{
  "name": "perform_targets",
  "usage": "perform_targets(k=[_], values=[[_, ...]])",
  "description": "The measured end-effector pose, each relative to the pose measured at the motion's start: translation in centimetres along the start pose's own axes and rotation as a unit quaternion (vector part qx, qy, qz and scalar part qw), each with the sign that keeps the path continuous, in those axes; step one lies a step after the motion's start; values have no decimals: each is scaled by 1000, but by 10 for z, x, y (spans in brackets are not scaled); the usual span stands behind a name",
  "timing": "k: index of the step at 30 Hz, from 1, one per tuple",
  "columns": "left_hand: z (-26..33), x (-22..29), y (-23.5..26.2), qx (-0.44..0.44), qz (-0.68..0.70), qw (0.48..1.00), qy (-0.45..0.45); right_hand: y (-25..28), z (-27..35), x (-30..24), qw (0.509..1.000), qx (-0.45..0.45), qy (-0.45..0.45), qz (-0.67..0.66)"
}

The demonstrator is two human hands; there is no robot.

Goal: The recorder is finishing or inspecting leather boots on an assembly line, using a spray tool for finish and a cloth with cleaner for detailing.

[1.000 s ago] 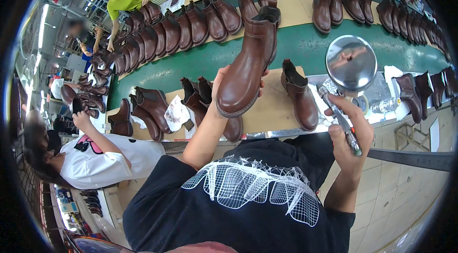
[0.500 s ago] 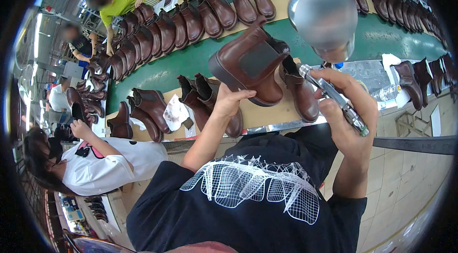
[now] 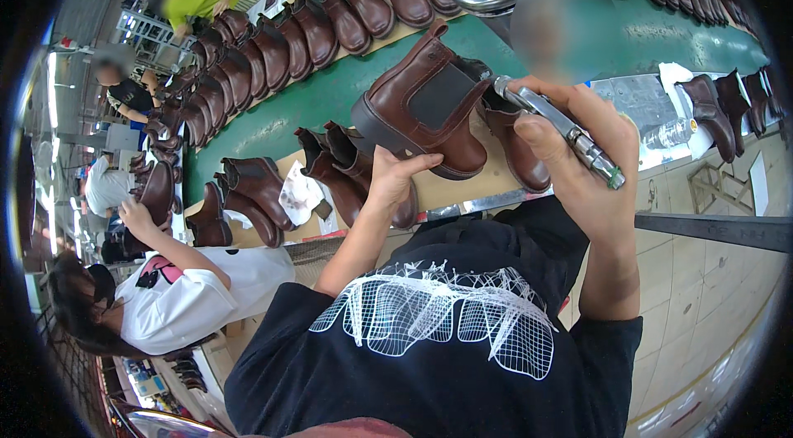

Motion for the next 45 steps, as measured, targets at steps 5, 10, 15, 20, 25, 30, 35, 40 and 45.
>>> perform_targets(k=[5, 10, 15, 20, 25, 30, 35, 40, 45], values=[[-3, -1, 1, 1, 15, 1000, 17, -3, 7, 1, 1000, 14, -5, -21], [-4, 4, -7, 4, 17, 1000, 23, -17, 15, -7, 999, -36, -8, 24], [-5, 8, -8, 10, 29, 999, 21, -26, 18, -9, 995, -82, 7, 63], [-9, 8, -1, -3, 55, 997, 46, -30, 25, 1, 995, -97, -13, 23], [-6, 6, 3, 1, 90, 993, 79, -22, 28, 11, 998, -51, -37, 4], [-1, -8, 16, 38, 83, 985, 145, -5, 23, 15, 999, -9, -36, 30], [-1, -15, 16, -21, 189, 965, 178, 8, 25, 25, 997, 58, -53, -6], [3, -16, 6, -61, 281, 916, 279, 12, 30, 31, 996, 57, -62, -28], [5, -27, 8, -69, 305, 900, 302, 10, 32, 31, 996, 56, -58, -31]])
Point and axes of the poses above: each hand's wrist, its own z-axis away from the middle knuckle, its own y-axis out of the back of the hand, x = y × z, the point moved 4 cm from there along -z, towards the middle knuckle, and after that the axes turned 4 degrees about x, right-handed, at the moved point
